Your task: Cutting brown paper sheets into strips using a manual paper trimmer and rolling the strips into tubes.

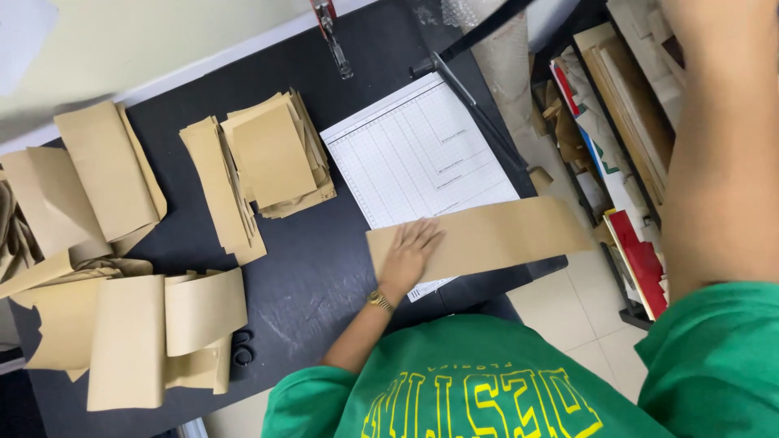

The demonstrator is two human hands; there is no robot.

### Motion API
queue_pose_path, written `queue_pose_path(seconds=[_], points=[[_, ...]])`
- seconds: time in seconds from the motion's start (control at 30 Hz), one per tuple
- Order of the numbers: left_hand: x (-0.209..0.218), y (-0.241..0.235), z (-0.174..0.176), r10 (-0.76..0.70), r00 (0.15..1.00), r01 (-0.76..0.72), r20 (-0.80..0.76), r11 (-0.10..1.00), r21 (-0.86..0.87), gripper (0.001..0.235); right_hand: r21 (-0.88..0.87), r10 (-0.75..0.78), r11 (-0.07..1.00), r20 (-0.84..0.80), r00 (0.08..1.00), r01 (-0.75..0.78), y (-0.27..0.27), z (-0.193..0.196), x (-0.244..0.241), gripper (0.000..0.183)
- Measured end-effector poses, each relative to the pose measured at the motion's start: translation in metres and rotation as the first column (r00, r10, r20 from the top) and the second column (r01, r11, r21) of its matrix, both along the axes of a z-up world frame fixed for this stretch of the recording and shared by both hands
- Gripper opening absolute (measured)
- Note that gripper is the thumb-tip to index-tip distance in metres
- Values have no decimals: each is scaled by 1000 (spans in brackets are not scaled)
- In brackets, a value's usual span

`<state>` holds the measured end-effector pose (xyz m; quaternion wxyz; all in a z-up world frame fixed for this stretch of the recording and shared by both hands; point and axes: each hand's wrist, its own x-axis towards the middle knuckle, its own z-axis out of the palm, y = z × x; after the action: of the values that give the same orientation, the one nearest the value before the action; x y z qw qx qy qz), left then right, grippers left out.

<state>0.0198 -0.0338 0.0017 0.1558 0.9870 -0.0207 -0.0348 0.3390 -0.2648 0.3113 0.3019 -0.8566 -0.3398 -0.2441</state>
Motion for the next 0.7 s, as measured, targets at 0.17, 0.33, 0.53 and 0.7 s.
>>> queue_pose_path(seconds=[0.17,0.33,0.53,0.7], points=[[57,-12,8,-34,999,35,25,998,-43,64,-236,-108,962,149,983,141,-6,-4,17,43],[155,8,-16,169,982,-177,82,978,107,61,-432,-109,856,384,917,283,-3,22,69,57],[235,34,-26,411,899,-430,153,894,128,58,-580,4,783,366,931,225,15,82,20,42],[261,40,-37,511,856,-516,76,844,143,58,-758,34,626,264,964,185,13,107,-24,22]])
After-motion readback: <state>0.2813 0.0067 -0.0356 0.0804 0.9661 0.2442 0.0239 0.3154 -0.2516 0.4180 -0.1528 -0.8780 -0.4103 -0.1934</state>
